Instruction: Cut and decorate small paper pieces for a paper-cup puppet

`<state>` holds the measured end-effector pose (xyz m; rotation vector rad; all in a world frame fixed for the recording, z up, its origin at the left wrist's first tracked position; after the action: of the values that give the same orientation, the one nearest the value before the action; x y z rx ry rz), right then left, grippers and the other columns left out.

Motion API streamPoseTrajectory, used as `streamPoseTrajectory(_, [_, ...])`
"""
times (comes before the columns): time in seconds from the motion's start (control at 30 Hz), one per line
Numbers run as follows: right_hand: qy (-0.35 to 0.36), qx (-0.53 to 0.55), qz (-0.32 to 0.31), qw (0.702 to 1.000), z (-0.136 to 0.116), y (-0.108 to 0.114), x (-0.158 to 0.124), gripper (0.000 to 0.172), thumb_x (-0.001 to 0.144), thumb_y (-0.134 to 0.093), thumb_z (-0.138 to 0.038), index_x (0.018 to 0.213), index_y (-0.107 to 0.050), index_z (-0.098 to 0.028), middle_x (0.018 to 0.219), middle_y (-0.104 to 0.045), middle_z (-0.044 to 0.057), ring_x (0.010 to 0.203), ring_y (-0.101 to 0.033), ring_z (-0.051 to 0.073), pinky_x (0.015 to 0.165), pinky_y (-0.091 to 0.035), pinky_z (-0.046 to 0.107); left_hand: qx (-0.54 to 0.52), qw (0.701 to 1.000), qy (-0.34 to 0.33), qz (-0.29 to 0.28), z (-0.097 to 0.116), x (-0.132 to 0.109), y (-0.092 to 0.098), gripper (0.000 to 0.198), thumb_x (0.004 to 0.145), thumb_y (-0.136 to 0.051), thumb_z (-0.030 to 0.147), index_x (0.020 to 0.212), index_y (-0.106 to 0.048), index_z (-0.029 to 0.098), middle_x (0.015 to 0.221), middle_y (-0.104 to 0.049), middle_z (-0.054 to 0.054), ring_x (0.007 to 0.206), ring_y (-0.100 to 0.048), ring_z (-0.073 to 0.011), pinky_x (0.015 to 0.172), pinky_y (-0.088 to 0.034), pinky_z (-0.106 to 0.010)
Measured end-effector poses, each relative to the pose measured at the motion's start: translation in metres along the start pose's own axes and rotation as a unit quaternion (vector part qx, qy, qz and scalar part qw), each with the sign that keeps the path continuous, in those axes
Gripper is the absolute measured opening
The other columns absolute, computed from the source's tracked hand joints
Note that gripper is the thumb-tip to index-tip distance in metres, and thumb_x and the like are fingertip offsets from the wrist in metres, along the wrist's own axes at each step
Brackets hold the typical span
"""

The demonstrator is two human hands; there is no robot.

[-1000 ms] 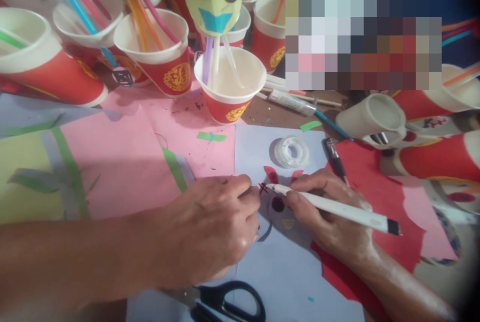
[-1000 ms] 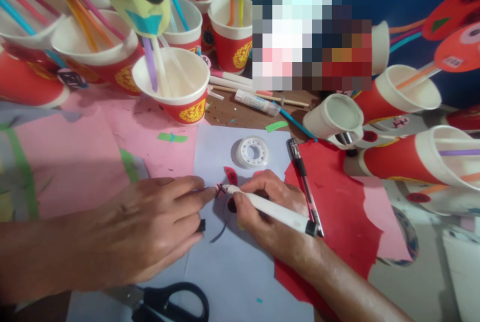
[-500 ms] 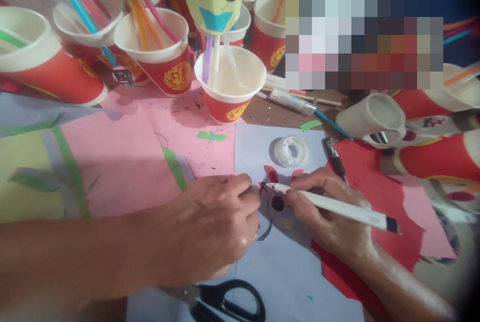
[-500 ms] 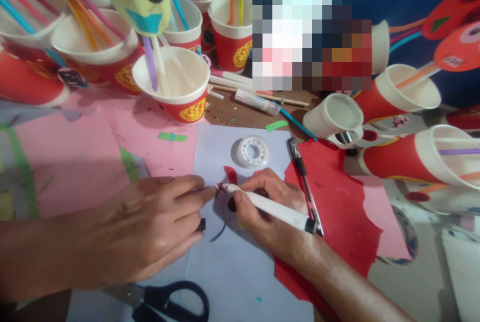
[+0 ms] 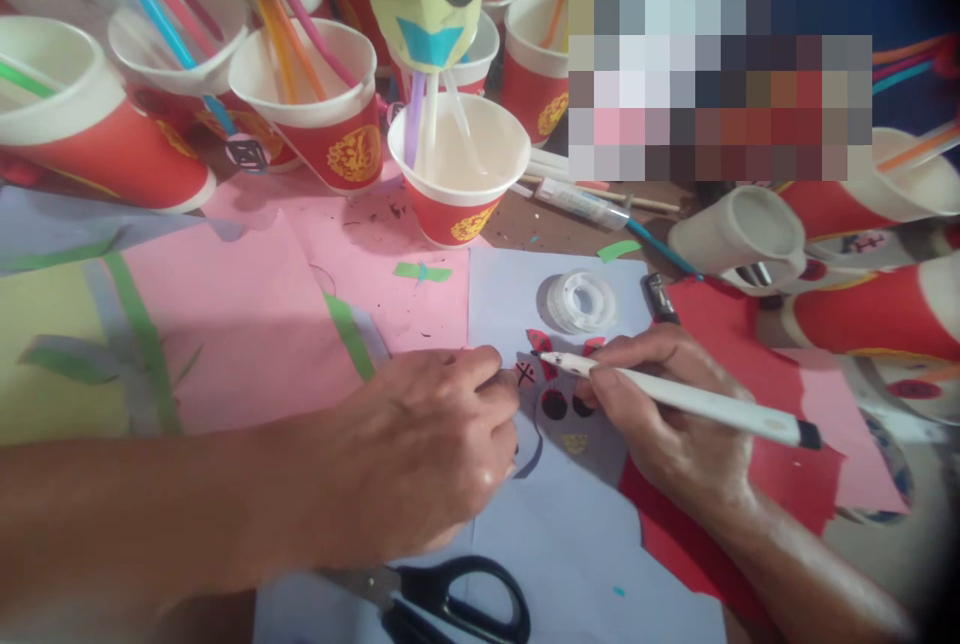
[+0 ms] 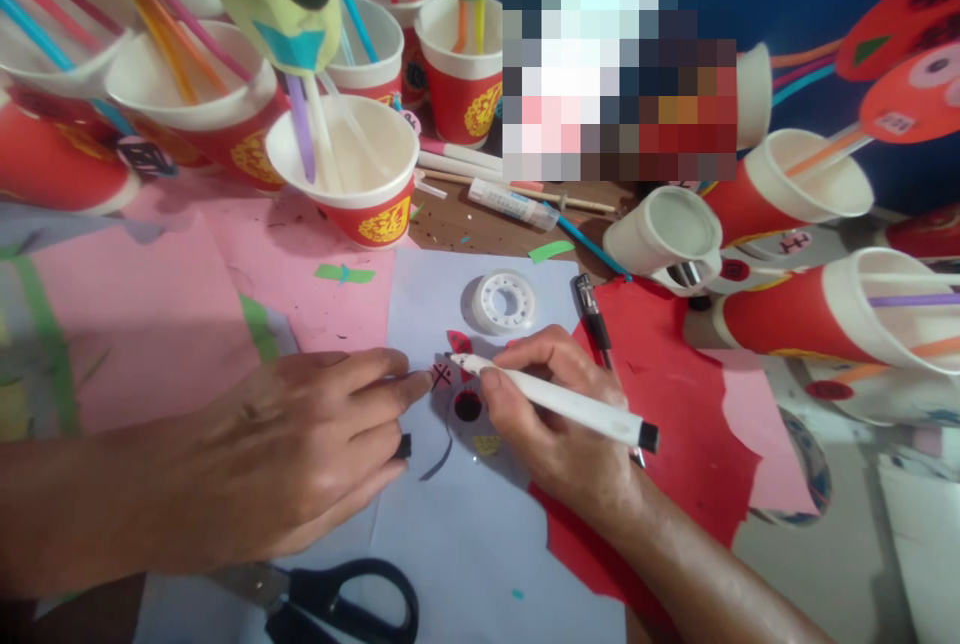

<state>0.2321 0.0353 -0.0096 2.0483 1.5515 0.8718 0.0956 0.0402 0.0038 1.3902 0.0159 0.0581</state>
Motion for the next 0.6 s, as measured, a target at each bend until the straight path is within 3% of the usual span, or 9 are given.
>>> streamPoseTrajectory(0.4, [-0.02, -0.035, -0.041, 0.998, -0.008, -0.005, -0.003, 0.007, 0.078, -0.059, -0.025, 0.071, -0.057, -0.025, 0.059, -0.067, -0.002, 0.047, -0.064, 0.017, 0.042, -0.048, 0.027, -0.005, 1.0, -0.008, -0.013, 0.0, 0.0, -0.002, 0.015, 0.079, -0.06, 0.02, 0.065, -0.059, 0.02, 0.077, -0.066, -0.003, 0.085, -0.055, -0.0226, 0.072, -0.048, -0.037])
streamPoseTrajectory(0.6, [0.018, -0.026, -0.049, 0.998, -0.009, -0.003, -0.004, 0.008, 0.079, -0.059, -0.025, 0.072, -0.056, -0.026, 0.058, -0.064, -0.003, 0.046, -0.061, 0.016, 0.038, -0.043, 0.026, -0.005, 1.0, -0.009, -0.009, 0.0, 0.0, 0.0, 0.016, 0.08, -0.059, 0.021, 0.065, -0.059, 0.02, 0.083, -0.068, -0.004, 0.085, -0.056, -0.0224, 0.068, -0.048, -0.035])
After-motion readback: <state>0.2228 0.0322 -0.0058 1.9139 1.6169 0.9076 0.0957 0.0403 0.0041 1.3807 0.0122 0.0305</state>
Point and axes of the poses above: each hand's wrist, its own x-axis towards the middle knuckle, its own y-axis out of the back of the hand, z = x × y, the point moved 8 cm from there along x, towards the middle knuckle
